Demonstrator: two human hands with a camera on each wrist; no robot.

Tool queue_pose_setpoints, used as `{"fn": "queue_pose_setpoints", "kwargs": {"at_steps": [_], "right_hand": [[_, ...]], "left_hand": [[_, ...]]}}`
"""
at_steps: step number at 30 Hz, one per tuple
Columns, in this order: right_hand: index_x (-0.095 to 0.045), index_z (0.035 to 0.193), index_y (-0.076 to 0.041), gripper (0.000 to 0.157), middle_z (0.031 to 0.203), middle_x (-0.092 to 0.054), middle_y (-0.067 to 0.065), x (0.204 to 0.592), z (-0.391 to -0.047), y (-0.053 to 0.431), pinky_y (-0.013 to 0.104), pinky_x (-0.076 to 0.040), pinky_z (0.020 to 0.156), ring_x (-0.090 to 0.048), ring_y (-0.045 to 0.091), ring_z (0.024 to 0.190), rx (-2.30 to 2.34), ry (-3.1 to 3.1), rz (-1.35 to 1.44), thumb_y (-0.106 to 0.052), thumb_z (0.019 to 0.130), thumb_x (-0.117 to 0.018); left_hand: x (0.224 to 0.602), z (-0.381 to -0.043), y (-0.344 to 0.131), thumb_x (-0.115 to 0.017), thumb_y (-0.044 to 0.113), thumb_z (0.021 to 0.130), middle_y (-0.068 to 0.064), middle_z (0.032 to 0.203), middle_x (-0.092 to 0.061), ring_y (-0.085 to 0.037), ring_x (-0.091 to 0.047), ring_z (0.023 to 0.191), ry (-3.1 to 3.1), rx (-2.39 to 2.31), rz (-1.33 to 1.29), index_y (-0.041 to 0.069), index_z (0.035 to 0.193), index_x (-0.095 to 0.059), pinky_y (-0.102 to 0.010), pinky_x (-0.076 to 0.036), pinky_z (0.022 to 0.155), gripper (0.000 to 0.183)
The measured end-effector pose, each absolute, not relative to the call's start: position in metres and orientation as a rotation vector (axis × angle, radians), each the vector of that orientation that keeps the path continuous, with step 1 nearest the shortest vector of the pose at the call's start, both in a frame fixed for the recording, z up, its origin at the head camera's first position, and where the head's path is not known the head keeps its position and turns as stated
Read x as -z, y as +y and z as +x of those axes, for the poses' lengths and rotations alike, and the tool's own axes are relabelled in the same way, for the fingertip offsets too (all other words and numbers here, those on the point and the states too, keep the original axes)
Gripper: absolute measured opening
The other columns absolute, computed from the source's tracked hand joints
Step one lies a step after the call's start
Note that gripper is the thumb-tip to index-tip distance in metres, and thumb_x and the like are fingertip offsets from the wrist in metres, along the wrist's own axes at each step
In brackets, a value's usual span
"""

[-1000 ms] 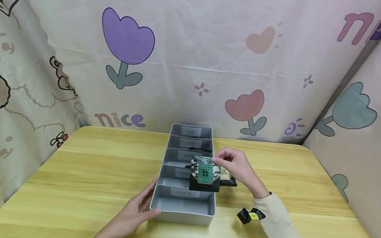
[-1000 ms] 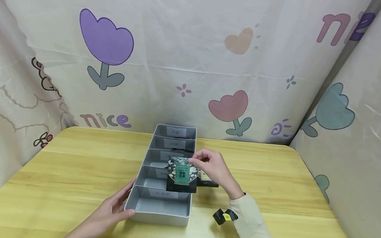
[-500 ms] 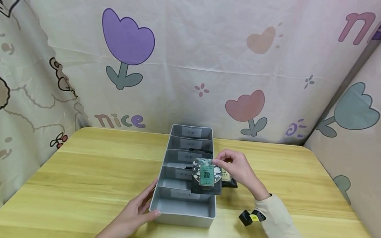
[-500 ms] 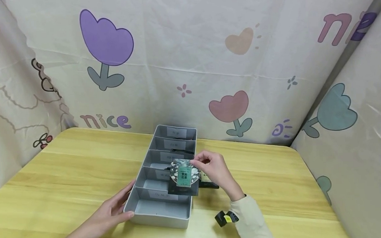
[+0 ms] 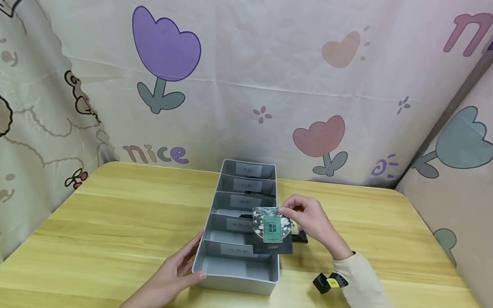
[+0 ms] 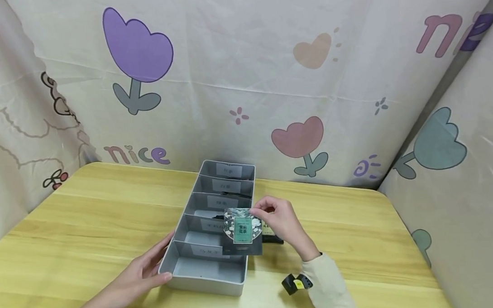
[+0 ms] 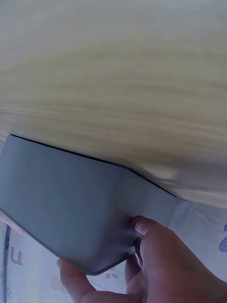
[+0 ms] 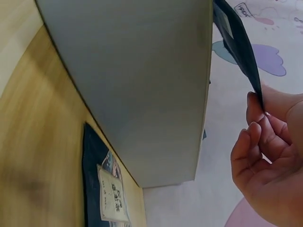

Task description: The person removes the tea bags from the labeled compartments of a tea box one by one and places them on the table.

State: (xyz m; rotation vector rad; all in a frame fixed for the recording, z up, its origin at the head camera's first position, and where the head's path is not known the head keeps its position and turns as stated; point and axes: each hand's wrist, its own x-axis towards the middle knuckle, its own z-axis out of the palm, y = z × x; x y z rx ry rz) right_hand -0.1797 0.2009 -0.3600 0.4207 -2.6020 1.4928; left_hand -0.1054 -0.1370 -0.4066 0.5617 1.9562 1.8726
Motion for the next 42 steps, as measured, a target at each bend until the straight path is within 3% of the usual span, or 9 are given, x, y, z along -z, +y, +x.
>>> {"fn": "queue_pose_setpoints", "kwargs": {"at_steps": [10, 20, 33, 35, 42], "right_hand": [[-0.070, 0.085, -0.002, 0.009, 0.080, -0.064, 0.003, 0.360, -0.183, 0.212, 0.023, -0.041, 0.051, -0.048, 0.013, 0.061, -1.541, -2.593, 0.414, -0.011, 0.087, -0.073], [-0.070, 0.089, 0.001, 0.014, 0.086, -0.065, 0.006, 0.357, -0.188, 0.238, 0.025, -0.047, 0.063, -0.054, 0.016, 0.073, -1.541, -2.599, 0.311, -0.012, 0.088, -0.071], [-0.069, 0.095, 0.001, 0.026, 0.086, -0.065, 0.005, 0.368, -0.200, 0.283, 0.029, -0.046, 0.073, -0.052, 0.020, 0.083, -1.405, -2.668, 0.035, -0.024, 0.090, -0.070], [-0.069, 0.095, 0.000, 0.027, 0.089, -0.066, 0.005, 0.370, -0.201, 0.289, 0.030, -0.046, 0.073, -0.053, 0.020, 0.084, -1.363, -2.699, 0.025, -0.026, 0.090, -0.070], [-0.070, 0.095, 0.000, 0.022, 0.095, -0.068, 0.008, 0.377, -0.207, 0.306, 0.031, -0.048, 0.075, -0.056, 0.019, 0.086, -1.272, -2.765, 0.052, -0.022, 0.092, -0.068]], "left_hand": [[0.406, -0.106, -0.137, -0.061, 0.008, 0.095, -0.022, 0.158, -0.004, -0.011, -0.018, 0.138, 1.946, -1.877, 0.558, 0.012, 0.156, -0.011, -0.009, -0.024, 0.103, 0.080], [0.409, -0.106, -0.137, -0.060, 0.005, 0.095, -0.026, 0.157, -0.007, 0.008, -0.027, 0.130, 1.940, -1.914, 0.604, 0.008, 0.156, -0.011, -0.009, -0.024, 0.104, 0.078], [0.408, -0.105, -0.138, -0.061, 0.008, 0.095, -0.023, 0.158, -0.005, 0.004, -0.024, 0.132, 1.934, -1.884, 0.546, 0.009, 0.156, -0.010, -0.008, -0.025, 0.103, 0.080], [0.408, -0.104, -0.138, -0.061, 0.009, 0.095, -0.023, 0.158, -0.005, -0.001, -0.023, 0.135, 1.932, -1.879, 0.528, 0.010, 0.156, -0.010, -0.008, -0.025, 0.102, 0.080], [0.405, -0.105, -0.136, -0.062, 0.010, 0.094, -0.021, 0.158, -0.006, -0.035, -0.009, 0.141, 1.946, -1.866, 0.509, 0.010, 0.156, -0.011, -0.008, -0.025, 0.102, 0.080]]}}
